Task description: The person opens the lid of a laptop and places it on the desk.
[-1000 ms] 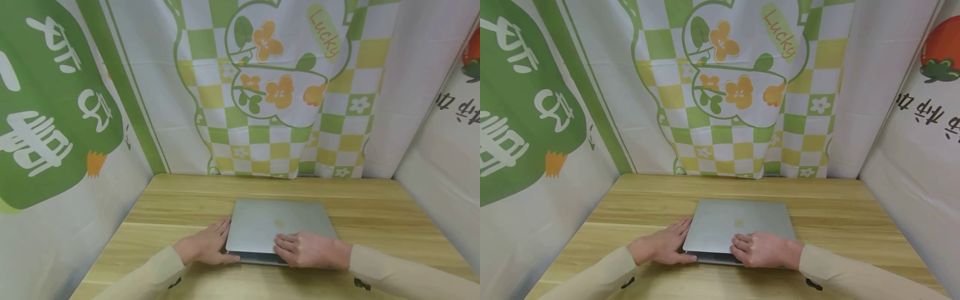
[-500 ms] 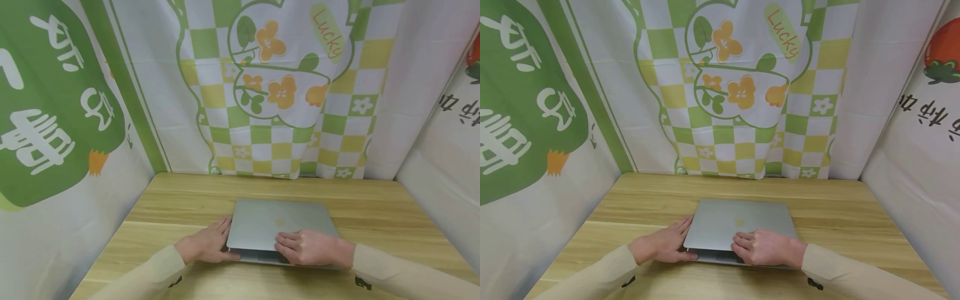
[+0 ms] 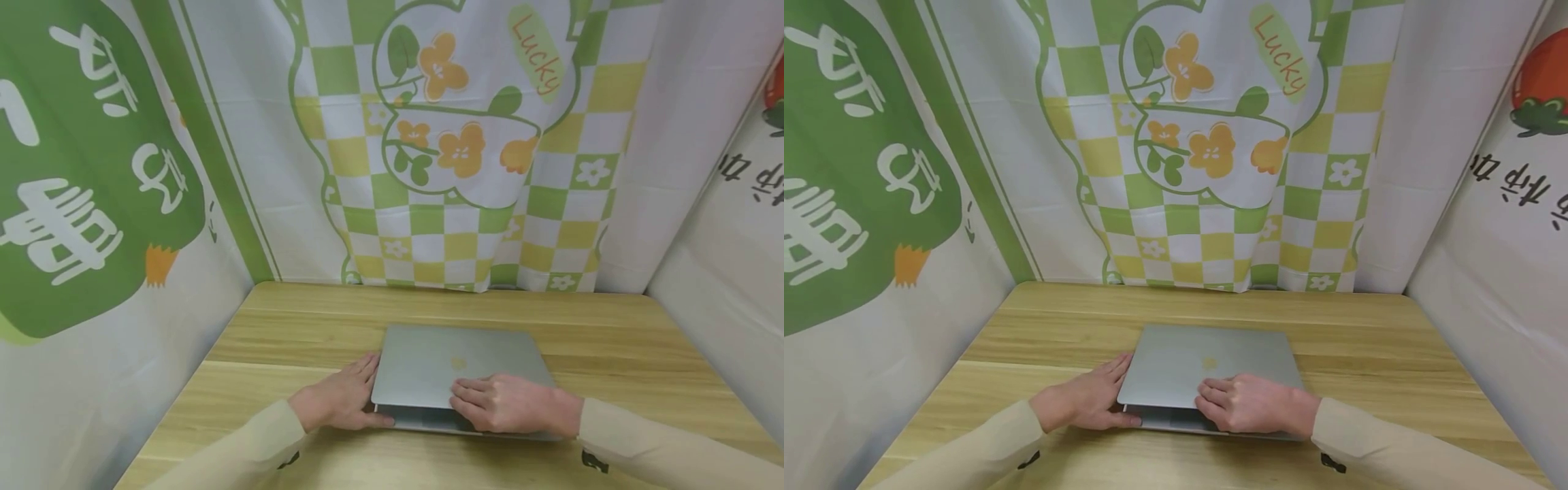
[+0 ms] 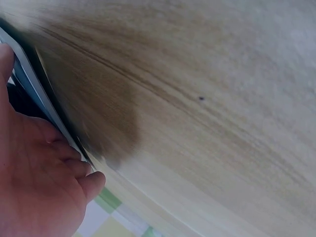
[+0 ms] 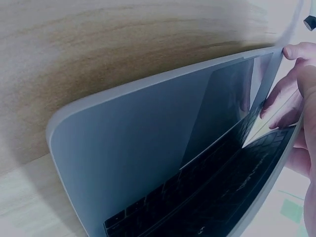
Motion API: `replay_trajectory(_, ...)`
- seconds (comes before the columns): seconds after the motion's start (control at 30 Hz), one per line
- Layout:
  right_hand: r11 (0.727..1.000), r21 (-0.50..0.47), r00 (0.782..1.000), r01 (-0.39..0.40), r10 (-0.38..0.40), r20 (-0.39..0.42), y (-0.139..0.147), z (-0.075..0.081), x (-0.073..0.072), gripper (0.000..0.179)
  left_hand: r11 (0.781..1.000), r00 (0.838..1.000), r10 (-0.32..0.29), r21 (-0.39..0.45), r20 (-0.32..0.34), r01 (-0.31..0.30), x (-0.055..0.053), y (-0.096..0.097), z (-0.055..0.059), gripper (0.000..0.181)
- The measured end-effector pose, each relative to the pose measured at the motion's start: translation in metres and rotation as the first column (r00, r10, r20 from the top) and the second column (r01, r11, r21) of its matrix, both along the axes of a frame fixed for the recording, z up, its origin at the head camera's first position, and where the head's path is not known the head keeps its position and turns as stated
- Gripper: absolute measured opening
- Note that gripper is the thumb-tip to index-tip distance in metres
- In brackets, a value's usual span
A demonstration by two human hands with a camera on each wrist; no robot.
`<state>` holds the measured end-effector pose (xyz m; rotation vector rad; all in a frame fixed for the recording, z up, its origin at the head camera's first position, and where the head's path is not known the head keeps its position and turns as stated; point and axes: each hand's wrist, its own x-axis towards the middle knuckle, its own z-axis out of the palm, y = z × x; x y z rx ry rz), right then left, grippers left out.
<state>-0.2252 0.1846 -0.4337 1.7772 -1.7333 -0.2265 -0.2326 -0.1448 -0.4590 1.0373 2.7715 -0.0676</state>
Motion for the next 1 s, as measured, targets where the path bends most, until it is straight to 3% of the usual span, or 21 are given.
replay_trajectory(0.3,0.999,0.047,0.999,-0.009,0.011,-0.047,0.001,0.005,-0.001,0.030,1.000,1.000,0.008,0.006,0.008,-0.008,0.001,0.000,-0.001,0.109)
replay_trajectory(1.0,0.998,0.063,0.990,0.016,-0.007,-0.138,0.007,0.014,-0.004,0.032,1.000,1.000,-0.028,0.004,0.005,0.028,0.002,0.000,-0.001,0.106)
